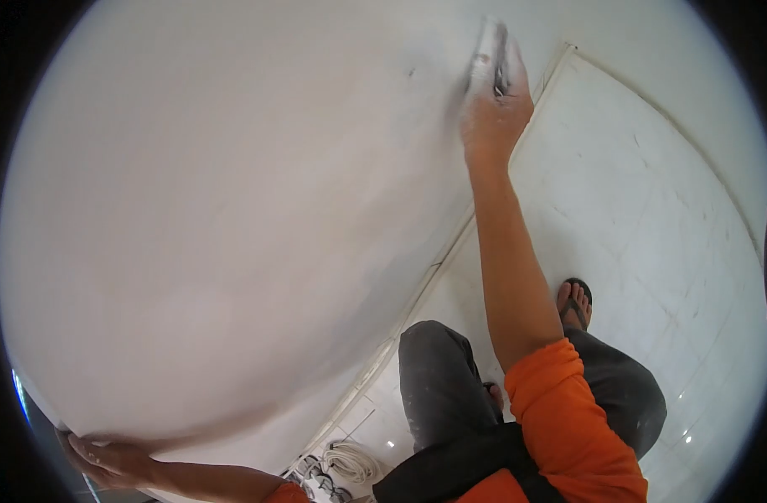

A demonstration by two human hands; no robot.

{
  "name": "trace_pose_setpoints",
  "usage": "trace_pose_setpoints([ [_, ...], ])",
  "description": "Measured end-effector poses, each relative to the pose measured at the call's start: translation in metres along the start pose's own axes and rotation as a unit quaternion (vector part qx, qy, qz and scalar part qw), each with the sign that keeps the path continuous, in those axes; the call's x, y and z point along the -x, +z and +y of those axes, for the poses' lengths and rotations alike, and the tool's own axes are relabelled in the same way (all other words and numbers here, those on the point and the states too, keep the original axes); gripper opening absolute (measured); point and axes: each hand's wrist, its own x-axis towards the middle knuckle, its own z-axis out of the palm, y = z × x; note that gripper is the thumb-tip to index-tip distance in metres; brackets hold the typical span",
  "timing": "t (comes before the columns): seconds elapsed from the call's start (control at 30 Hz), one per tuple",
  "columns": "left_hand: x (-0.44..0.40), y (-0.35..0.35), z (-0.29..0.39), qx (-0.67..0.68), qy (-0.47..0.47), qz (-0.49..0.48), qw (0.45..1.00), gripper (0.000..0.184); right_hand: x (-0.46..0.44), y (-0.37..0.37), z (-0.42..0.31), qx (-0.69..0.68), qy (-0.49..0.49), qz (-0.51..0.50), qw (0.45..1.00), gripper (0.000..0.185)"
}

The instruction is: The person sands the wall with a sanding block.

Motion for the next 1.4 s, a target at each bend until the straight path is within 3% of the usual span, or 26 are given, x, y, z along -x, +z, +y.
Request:
trace_pose_setpoints([
  [0.03,0.000,-0.001,-0.004,-0.009,0.002,0.005,1.000,0.054,0.013,0.000,-0.037,0.014,-0.014,-0.048,0.999,0.040],
  [0.17,0.003,0.003,-0.008,0.016,-0.009,0.008,1.000,0.054,0.134,-0.017,-0.059,0.017,-0.290,-0.136,0.947,0.045],
  [0.23,0.004,0.008,-0.009,0.023,0.005,0.011,1.000,0.054,0.136,-0.014,-0.059,0.013,-0.310,-0.184,0.933,0.045],
  [0.3,0.005,0.006,0.002,0.027,-0.004,0.013,1.000,0.055,0.096,-0.004,-0.046,0.051,-0.280,-0.090,0.954,0.043],
  [0.37,0.007,0.006,0.002,0.033,-0.020,0.011,0.999,0.054,0.044,0.009,-0.045,0.125,-0.062,-0.033,0.990,0.043],
  [0.47,0.007,0.006,0.008,0.032,-0.053,0.009,0.998,0.054,0.034,0.012,-0.053,0.059,-0.048,-0.048,0.996,0.044],
  [0.5,0.010,0.004,0.009,0.026,-0.072,0.008,0.997,0.055,0.063,0.013,-0.056,0.077,-0.139,-0.025,0.987,0.045],
  [0.57,0.015,0.006,0.005,0.045,-0.068,0.007,0.997,0.057,0.123,-0.007,-0.048,0.034,-0.277,-0.097,0.955,0.045],
  [0.63,0.014,0.008,-0.001,0.067,-0.064,0.007,0.996,0.060,0.167,-0.027,-0.053,-0.009,-0.289,-0.189,0.938,0.045],
  [0.73,0.022,0.012,-0.008,0.053,-0.029,0.006,0.998,0.062,0.135,-0.027,-0.040,0.042,-0.341,-0.205,0.917,0.043],
  [0.77,0.022,0.013,-0.003,0.038,-0.044,0.016,0.998,0.063,0.107,-0.015,-0.046,0.071,-0.350,-0.158,0.921,0.040],
  [0.83,0.023,0.015,0.000,0.023,-0.062,0.019,0.998,0.063,0.065,0.005,-0.066,0.069,-0.218,-0.091,0.969,0.045],
  [0.93,0.037,0.019,-0.006,-0.006,-0.093,0.019,0.995,0.067,0.070,0.008,-0.062,0.086,-0.200,-0.073,0.973,0.050],
  [0.97,0.037,0.018,-0.007,0.003,-0.093,0.014,0.996,0.066,0.100,-0.005,-0.063,0.111,-0.156,-0.134,0.972,0.050],
  [1.03,0.043,0.021,-0.013,0.013,-0.101,0.012,0.995,0.065,0.162,-0.025,-0.033,0.104,-0.335,-0.185,0.918,0.050],
  [1.13,0.049,0.036,-0.013,0.050,-0.106,0.027,0.993,0.062,0.183,-0.024,-0.023,0.035,-0.317,-0.235,0.918,0.048],
  [1.2,0.049,0.029,0.001,0.075,-0.072,0.010,0.995,0.060,0.129,-0.003,-0.051,0.111,-0.296,-0.142,0.938,0.047],
  [1.27,0.043,0.023,0.019,0.035,-0.063,0.019,0.997,0.050,0.062,0.029,-0.096,0.058,-0.164,-0.096,0.980,0.047],
  [1.37,0.040,0.020,0.019,0.110,-0.041,0.000,0.993,0.030,0.054,0.041,-0.105,0.052,-0.180,-0.076,0.979,0.048],
  [1.4,0.039,0.019,0.016,0.099,-0.047,0.001,0.994,0.030,0.076,0.033,-0.091,0.050,-0.250,-0.105,0.961,0.048],
])
